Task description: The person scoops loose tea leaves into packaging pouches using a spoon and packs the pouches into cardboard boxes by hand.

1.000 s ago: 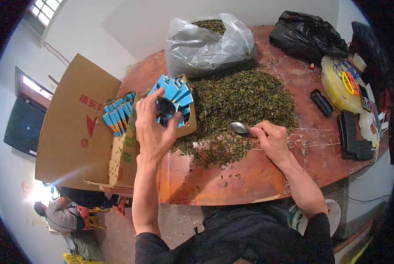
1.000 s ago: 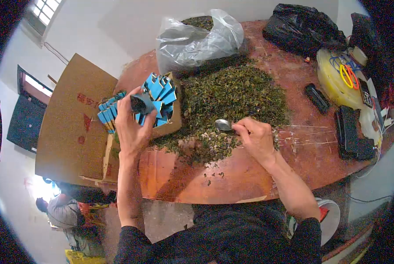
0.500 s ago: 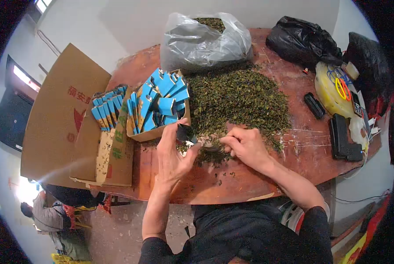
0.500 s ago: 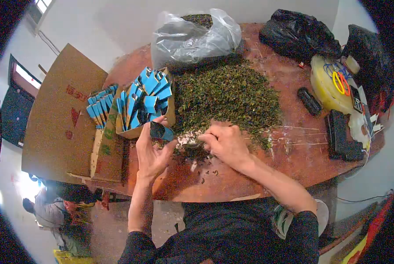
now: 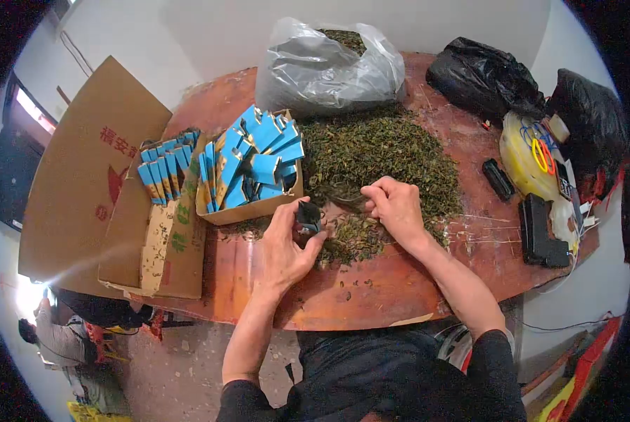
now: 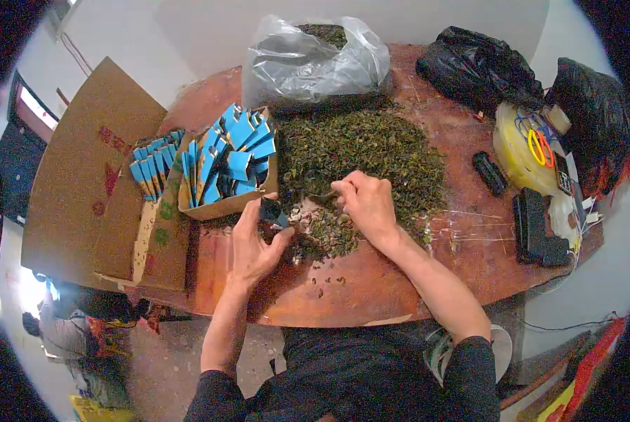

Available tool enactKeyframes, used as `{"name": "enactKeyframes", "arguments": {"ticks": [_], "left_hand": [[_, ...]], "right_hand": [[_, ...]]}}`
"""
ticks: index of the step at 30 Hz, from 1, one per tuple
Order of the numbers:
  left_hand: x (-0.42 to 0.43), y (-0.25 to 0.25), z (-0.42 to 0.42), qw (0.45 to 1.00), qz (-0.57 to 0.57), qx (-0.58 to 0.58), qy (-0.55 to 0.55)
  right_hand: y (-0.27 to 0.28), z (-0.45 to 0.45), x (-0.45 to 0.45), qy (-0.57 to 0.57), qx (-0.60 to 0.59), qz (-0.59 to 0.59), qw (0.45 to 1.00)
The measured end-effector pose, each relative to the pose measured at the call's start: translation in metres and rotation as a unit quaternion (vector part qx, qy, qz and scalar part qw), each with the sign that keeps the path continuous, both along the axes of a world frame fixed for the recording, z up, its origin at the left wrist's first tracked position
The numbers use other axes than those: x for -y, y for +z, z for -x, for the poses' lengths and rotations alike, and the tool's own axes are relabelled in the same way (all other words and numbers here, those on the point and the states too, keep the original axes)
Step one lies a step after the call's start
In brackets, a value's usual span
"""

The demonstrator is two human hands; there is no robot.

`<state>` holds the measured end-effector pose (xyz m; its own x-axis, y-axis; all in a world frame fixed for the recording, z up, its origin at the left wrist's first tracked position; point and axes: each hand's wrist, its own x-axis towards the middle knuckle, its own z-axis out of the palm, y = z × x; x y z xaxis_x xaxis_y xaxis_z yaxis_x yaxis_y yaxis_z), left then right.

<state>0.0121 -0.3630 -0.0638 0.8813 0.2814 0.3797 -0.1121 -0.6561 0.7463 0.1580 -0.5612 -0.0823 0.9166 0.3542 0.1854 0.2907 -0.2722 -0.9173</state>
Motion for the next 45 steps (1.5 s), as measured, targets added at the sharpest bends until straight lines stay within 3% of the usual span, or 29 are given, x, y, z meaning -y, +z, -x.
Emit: {"name": "enactKeyframes", "arguments": {"ticks": [4,7,13,23,28,45], "left_hand": [[0.001,-0.003,-0.003,1.000,0.005,0.008,-0.008],[0.000,-0.004,-0.005,1.000,0.004,0.010,-0.010],[0.002,-0.006,-0.010,0.997,-0.052,0.050,-0.028],[0.010,-0.003,-0.028,0.997,-0.018,0.015,-0.068],[0.011,-0.020,-0.039,0.997,-0.018,0.051,-0.063],[0.009,-0.026,-0.032,0.997,0.005,0.069,-0.043]], "right_hand": [[0.001,-0.007,0.005,-0.014,0.098,0.048,0.994],[-0.010,-0.012,0.007,-0.014,0.272,0.095,0.957],[-0.011,-0.018,0.001,0.013,0.361,0.076,0.929],[-0.016,-0.020,0.005,0.017,0.402,0.098,0.910],[-0.015,-0.018,0.009,0.011,0.419,0.092,0.903],[0.027,-0.006,0.029,-0.028,0.389,0.044,0.920]]}}
